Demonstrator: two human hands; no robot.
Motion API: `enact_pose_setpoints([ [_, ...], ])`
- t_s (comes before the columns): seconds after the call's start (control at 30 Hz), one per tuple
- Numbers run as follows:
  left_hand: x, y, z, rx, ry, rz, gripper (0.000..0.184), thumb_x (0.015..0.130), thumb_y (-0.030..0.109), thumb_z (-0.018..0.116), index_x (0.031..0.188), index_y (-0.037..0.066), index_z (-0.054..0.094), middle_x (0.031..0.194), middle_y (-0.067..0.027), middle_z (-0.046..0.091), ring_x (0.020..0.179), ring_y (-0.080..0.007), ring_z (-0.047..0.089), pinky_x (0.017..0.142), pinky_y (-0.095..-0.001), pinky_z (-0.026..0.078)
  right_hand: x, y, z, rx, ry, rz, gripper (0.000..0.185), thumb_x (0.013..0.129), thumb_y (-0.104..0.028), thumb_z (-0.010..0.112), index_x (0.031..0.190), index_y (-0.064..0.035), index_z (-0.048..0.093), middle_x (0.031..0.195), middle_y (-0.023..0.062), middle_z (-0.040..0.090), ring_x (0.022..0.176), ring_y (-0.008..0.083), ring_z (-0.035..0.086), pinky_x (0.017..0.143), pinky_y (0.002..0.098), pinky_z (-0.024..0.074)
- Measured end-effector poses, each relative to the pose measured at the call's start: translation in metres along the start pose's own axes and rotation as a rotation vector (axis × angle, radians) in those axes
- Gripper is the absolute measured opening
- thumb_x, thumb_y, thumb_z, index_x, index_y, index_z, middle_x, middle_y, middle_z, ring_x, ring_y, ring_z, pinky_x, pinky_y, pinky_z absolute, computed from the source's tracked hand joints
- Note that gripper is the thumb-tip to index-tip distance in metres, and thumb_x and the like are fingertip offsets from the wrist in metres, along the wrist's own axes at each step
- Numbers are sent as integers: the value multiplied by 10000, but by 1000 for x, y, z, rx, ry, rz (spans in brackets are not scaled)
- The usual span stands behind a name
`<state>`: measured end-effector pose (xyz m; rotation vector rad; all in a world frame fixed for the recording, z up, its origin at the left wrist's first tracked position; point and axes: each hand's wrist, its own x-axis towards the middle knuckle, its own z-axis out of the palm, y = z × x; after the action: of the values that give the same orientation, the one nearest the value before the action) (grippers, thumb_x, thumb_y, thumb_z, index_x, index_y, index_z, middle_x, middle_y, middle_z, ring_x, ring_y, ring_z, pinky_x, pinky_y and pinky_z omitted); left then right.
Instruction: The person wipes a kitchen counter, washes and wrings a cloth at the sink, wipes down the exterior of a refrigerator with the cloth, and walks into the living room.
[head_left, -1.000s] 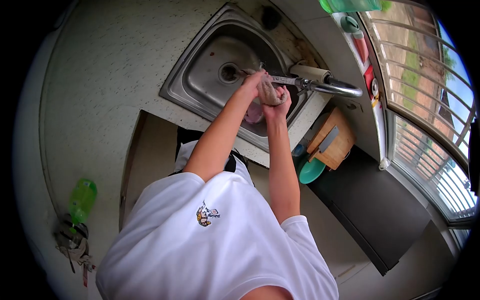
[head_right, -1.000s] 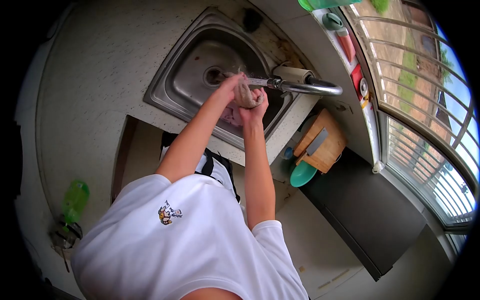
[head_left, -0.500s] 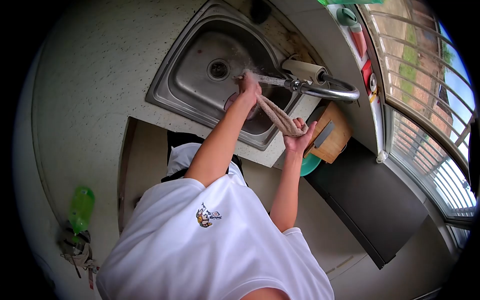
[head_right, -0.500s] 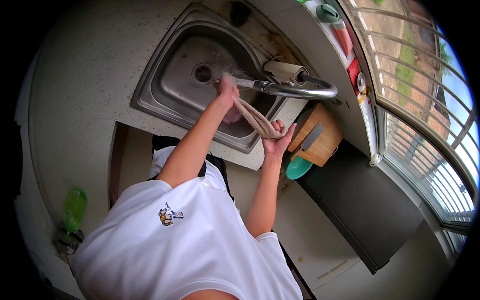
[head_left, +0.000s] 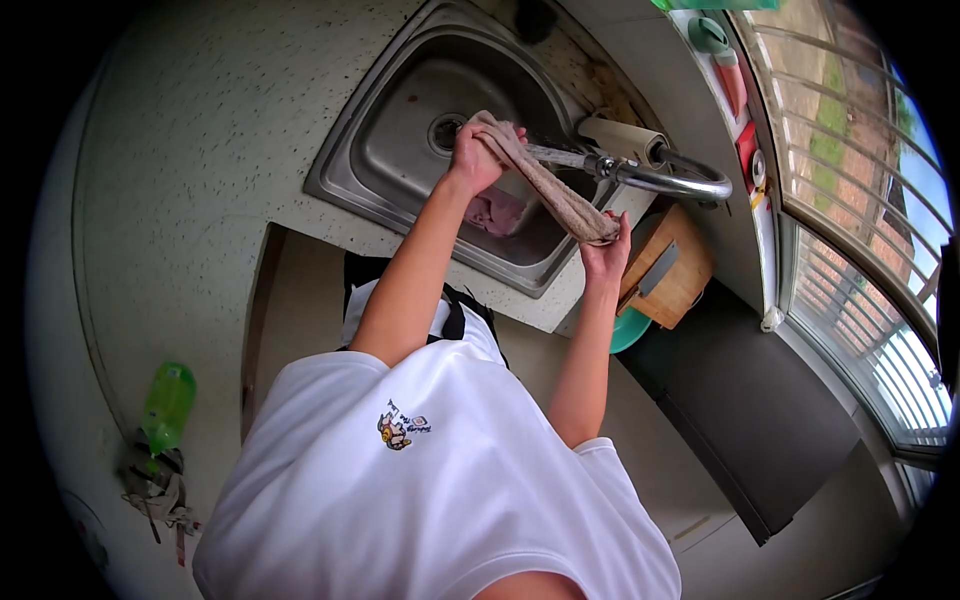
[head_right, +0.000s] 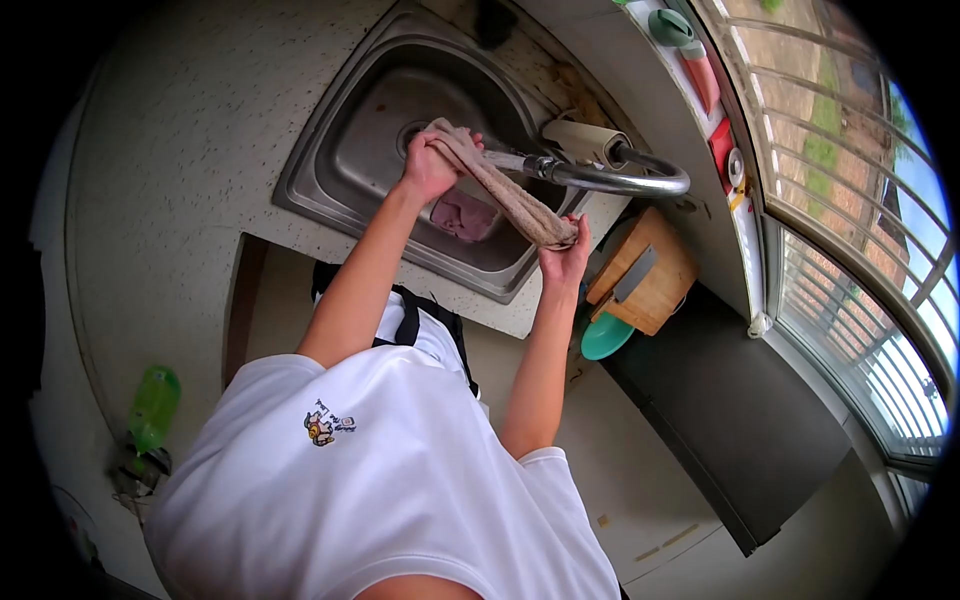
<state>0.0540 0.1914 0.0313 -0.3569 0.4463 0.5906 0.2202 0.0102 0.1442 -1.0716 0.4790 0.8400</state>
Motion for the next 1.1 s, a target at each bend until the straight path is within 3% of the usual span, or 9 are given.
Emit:
enact_pose_setpoints([
  [0.13, -3, 8, -4, -25, -173, 43, 521, 771, 305, 507, 1169, -30, 482, 1219, -234, 523, 1174, -371, 482, 1049, -495, 348, 11, 8, -10, 1, -8, 36, 158, 902, -254, 608, 838, -110, 612, 856, 24, 654, 873, 197, 625, 918, 481, 451],
  [0.37, -5, 11, -6, -101, -131, 82, 558, 802, 380, 515, 1209, -2, 492, 1249, -216, 515, 1189, -372, 474, 1070, -495, 320, 11, 19, -9, -62, 71, 21, 200, 881, -264, 634, 908, -75, 573, 950, 60, 621, 979, 265, 583, 958, 500, 424],
  [0.53, -20, 15, 14, -183, -29, 44, 657, 858, 533, 481, 1259, 13, 455, 1330, -217, 452, 1268, -369, 396, 1106, -500, 253, 8, 23, -4, -100, 85, 25, 264, 860, -271, 664, 980, -74, 535, 1000, 69, 590, 1016, 274, 564, 970, 517, 415],
  [0.63, -27, 15, 25, -151, -65, 25, 767, 859, 632, 445, 1303, 7, 409, 1372, -215, 405, 1310, -363, 342, 1122, -502, 214, 7, 24, -5, -101, 104, 30, 259, 861, -269, 661, 972, -70, 538, 991, 77, 596, 1017, 280, 565, 976, 516, 413],
  [0.7, -28, 14, 26, -145, -120, -11, 797, 857, 651, 434, 1318, 2, 392, 1385, -213, 390, 1321, -359, 327, 1126, -502, 205, 6, 23, -6, -84, 127, 29, 188, 874, -260, 643, 818, -86, 600, 876, 72, 644, 929, 282, 607, 915, 499, 459],
  [0.73, -26, 13, 25, -139, -175, -46, 828, 855, 671, 422, 1333, -3, 375, 1399, -212, 374, 1332, -355, 313, 1131, -501, 197, 5, 22, -8, -82, 128, 25, 188, 874, -260, 643, 818, -86, 600, 876, 72, 644, 929, 282, 607, 915, 499, 459],
  [0.83, -19, 4, 26, -40, -141, -55, 934, 798, 719, 477, 1340, -30, 344, 1334, -180, 421, 1253, -317, 386, 1098, -450, 259, -2, 18, -15, -79, 91, 39, 186, 880, -258, 633, 831, -84, 588, 912, 83, 640, 954, 290, 597, 922, 504, 453],
  [0.93, -10, -7, 25, -15, -180, -153, 937, 781, 741, 481, 1322, -16, 373, 1328, -150, 436, 1248, -296, 391, 1086, -444, 273, -8, 16, -26, -93, 89, 10, 180, 887, -252, 625, 838, -86, 577, 934, 92, 633, 979, 298, 586, 930, 508, 447],
  [1.1, 6, -39, 30, 93, -177, -123, 870, 801, 757, 431, 1290, 38, 412, 1325, -120, 442, 1250, -276, 394, 1076, -432, 284, -19, 10, -46, -36, 178, -29, 196, 896, -241, 601, 890, -53, 543, 1004, 123, 599, 1034, 330, 560, 977, 524, 415],
])
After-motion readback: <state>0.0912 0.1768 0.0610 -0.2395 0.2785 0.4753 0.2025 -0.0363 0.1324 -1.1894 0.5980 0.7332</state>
